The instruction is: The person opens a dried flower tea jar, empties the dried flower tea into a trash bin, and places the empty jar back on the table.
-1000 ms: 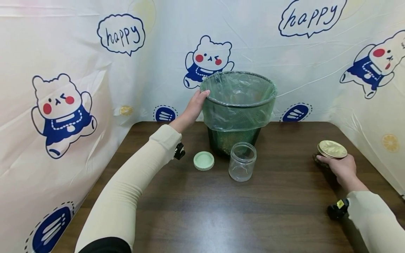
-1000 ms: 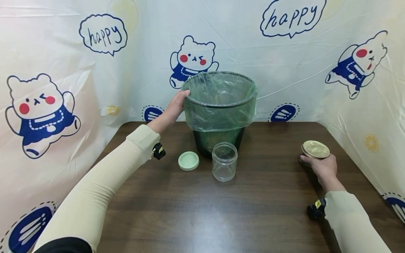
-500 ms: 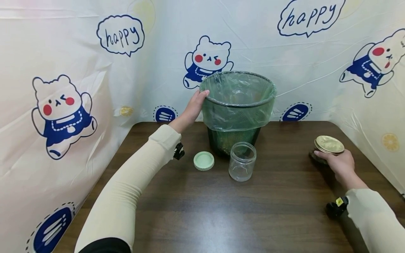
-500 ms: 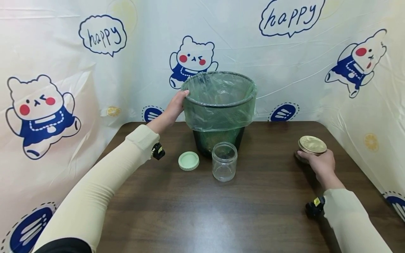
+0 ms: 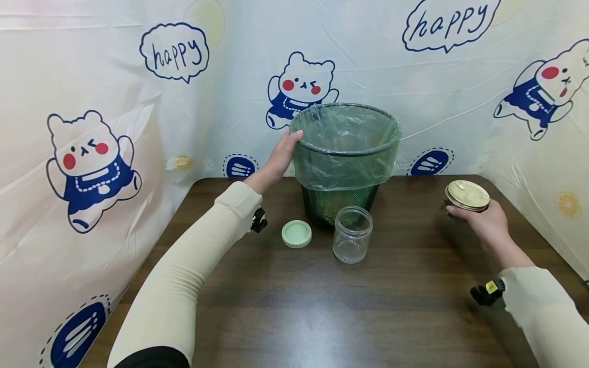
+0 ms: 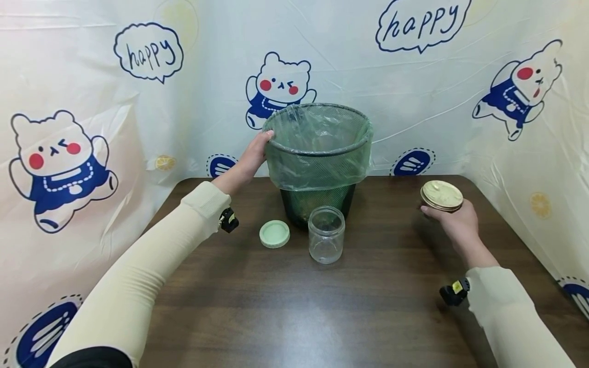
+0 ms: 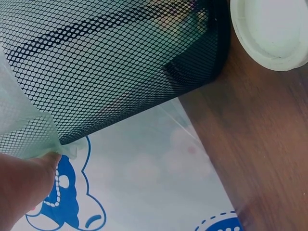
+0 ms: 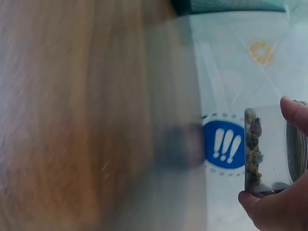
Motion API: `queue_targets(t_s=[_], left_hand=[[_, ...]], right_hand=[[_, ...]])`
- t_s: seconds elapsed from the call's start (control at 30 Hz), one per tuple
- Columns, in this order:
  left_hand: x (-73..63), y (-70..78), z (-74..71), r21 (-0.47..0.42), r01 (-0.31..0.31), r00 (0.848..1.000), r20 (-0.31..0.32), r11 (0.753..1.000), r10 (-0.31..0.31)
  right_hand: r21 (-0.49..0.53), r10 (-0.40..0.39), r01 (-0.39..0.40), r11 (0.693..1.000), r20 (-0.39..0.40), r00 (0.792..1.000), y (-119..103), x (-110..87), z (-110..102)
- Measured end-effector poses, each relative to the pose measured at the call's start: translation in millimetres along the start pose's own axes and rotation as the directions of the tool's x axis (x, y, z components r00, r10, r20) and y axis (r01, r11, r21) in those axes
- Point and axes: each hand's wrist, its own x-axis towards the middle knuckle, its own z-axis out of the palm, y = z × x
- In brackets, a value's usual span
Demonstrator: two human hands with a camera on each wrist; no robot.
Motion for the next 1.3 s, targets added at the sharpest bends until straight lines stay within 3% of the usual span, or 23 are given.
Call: queue_targets(t_s=[0.13,0.33,0.67,0.83,1.07,1.3], left_hand=[[-0.1,0.7,-0.9,0.0,0.0,1.0,0.003,1.0,0.0],[0.6,-0.1,-2.2,0.001,-0.049,0.999,0.012,0.999,0.049],[0.0,1.6,-5.8,-0.013,-0.066,0.998,0.023,0.998,0.067],[-3.2,3.6,-7.8,0.009,-0.041,0.999,0.005,0.999,0.041],[-8.1,4.8,-13.4,0.081,0.014,1.0,-0.017,0.997,-0.013],[-12.8,1.1,-19.1,0.098,0.022,1.0,-0.01,0.995,-0.021]], right_hand=[[-0.017,-0.066,0.067,0.998,0.033,0.997,-16.8,-4.9,0.4],[-0.001,-0.171,0.172,0.985,0.093,0.981,-42.9,-16.9,4.0],[0.068,-0.242,0.233,0.97,0.165,0.956,-80.7,-36.1,9.4],[0.085,-0.269,0.257,0.963,0.197,0.943,-94.6,-45.7,11.4],[0.132,-0.353,0.33,0.935,0.241,0.904,-108.4,-58.3,15.4],[0.168,-0.419,0.385,0.907,0.286,0.862,-120.4,-71.1,21.4]])
